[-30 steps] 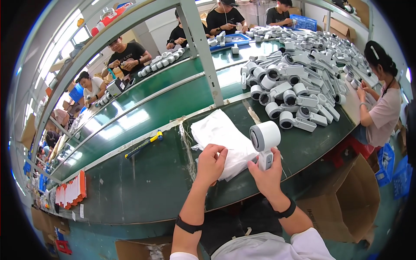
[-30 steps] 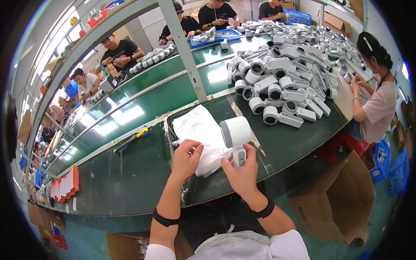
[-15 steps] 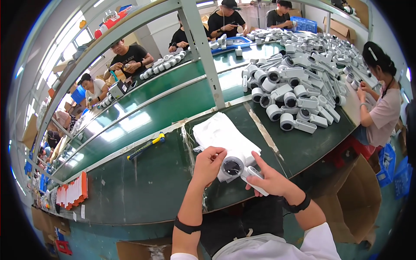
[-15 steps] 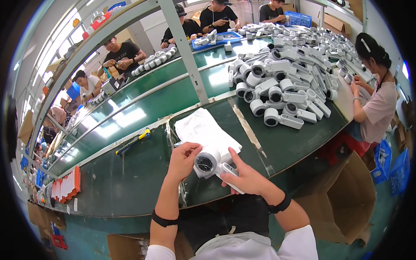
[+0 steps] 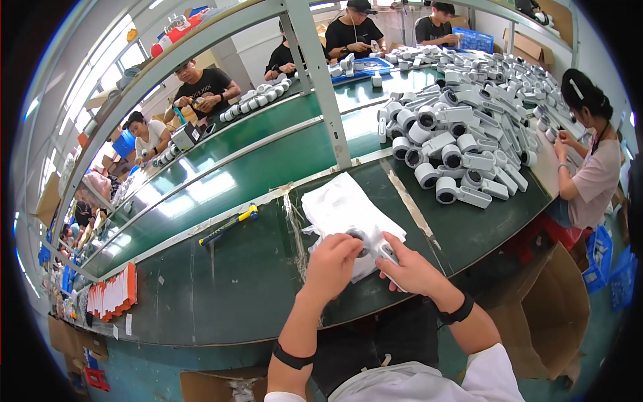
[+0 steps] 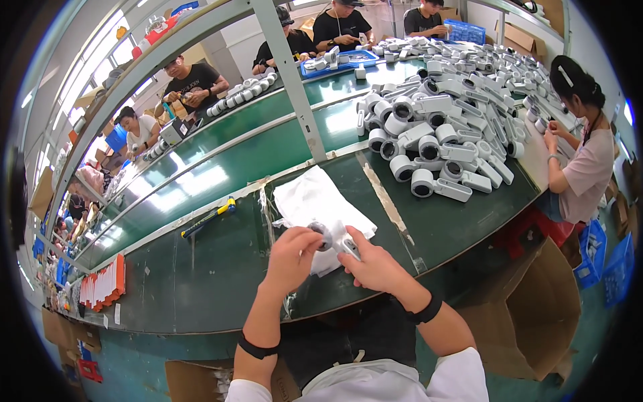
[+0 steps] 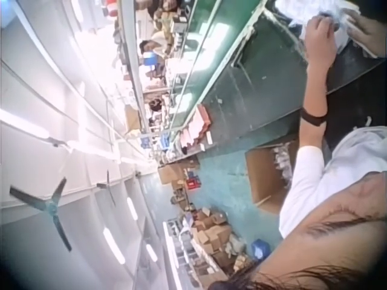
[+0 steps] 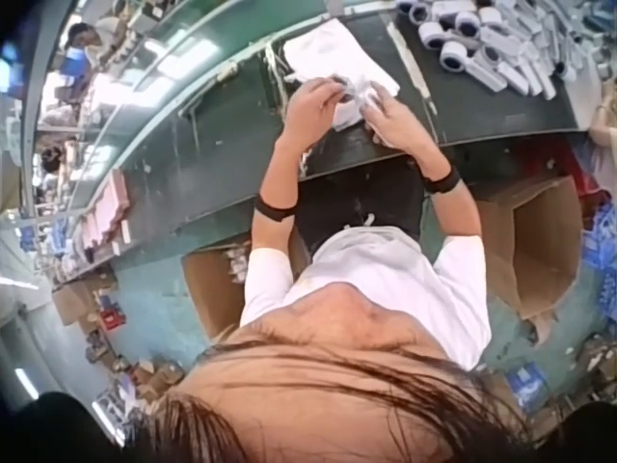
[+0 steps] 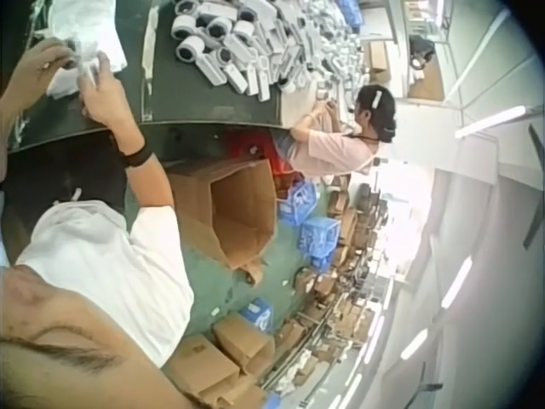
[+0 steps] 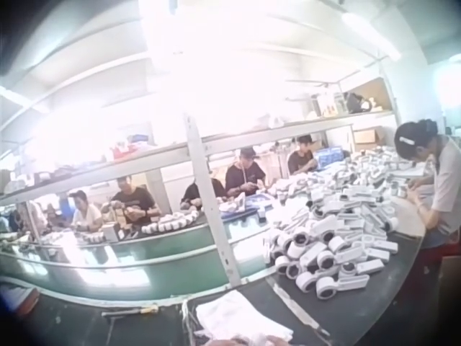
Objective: The person packages handheld fans by placing each one into a plastic bag and setting them on the table. After bagging several fans, the person gathers them and places them into a cardboard box on the floor.
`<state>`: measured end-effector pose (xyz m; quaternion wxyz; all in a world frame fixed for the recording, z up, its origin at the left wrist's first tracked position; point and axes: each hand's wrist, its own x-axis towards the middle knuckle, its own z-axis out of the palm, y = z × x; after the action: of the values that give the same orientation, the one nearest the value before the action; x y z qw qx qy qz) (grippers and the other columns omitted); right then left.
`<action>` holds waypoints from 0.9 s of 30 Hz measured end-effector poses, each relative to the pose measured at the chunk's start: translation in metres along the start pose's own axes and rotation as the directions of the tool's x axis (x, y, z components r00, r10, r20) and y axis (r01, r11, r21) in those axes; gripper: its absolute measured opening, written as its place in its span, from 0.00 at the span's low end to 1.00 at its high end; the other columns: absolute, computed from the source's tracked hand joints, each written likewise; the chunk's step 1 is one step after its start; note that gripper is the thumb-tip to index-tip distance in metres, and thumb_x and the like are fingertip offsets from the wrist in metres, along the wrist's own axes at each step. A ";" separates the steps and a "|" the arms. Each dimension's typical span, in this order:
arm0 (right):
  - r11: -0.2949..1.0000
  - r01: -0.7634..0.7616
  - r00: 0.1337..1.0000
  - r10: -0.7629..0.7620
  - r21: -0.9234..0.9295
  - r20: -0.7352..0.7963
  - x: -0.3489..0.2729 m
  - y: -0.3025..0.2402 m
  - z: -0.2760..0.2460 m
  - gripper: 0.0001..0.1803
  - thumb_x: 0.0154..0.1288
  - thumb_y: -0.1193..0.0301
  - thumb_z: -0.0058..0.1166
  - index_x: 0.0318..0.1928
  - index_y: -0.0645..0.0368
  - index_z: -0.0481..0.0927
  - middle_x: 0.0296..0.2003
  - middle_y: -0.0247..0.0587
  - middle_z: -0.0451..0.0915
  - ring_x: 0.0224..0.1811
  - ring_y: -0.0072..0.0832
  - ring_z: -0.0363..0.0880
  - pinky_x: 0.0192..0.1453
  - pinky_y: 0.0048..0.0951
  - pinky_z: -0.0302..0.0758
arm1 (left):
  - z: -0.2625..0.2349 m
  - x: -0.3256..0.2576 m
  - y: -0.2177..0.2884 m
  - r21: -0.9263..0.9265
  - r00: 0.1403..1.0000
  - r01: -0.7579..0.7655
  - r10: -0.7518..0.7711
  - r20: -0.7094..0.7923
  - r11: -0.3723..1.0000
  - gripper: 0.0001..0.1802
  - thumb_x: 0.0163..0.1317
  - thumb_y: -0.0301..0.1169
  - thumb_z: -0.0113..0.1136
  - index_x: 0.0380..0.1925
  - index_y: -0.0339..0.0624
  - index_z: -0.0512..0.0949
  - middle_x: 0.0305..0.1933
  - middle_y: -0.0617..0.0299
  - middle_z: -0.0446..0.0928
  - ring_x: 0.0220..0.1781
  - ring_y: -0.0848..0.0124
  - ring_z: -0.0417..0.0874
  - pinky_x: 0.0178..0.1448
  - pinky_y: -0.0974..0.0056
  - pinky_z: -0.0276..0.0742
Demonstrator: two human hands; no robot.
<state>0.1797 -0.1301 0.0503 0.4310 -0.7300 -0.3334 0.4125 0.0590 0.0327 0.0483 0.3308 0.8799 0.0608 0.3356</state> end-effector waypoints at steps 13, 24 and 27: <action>0.781 0.289 0.954 -0.188 0.553 -0.233 0.006 0.014 0.029 0.42 0.68 0.69 0.57 0.74 0.58 0.48 0.42 0.46 0.79 0.22 0.21 0.77 0.21 0.24 0.73 | 0.014 -0.027 0.018 0.027 0.956 -0.146 0.149 -0.254 0.989 0.06 0.57 0.19 0.62 0.35 0.36 0.78 0.39 0.53 0.79 0.42 0.53 0.80 0.47 0.57 0.76; 0.807 0.192 0.980 -0.191 0.559 -0.061 -0.006 -0.005 0.028 0.40 0.70 0.72 0.51 0.76 0.49 0.45 0.40 0.47 0.78 0.21 0.25 0.78 0.22 0.24 0.75 | 0.008 -0.043 0.014 -0.690 0.951 0.099 -0.272 -0.145 0.717 0.08 0.71 0.28 0.54 0.43 0.34 0.76 0.37 0.61 0.80 0.36 0.79 0.76 0.41 0.73 0.72; 0.803 0.230 0.971 -0.228 0.550 -0.073 0.000 -0.002 0.033 0.42 0.70 0.67 0.54 0.76 0.48 0.44 0.40 0.47 0.79 0.20 0.21 0.76 0.21 0.23 0.73 | 0.006 -0.041 0.012 -0.493 0.976 0.160 -0.211 -0.049 0.855 0.06 0.70 0.25 0.54 0.42 0.34 0.76 0.37 0.59 0.80 0.34 0.77 0.77 0.41 0.73 0.73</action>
<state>0.1502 -0.1179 0.0428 0.6712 -0.5283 -0.2844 0.4352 0.0300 0.0067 0.0293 0.5685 0.7404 0.0756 0.3506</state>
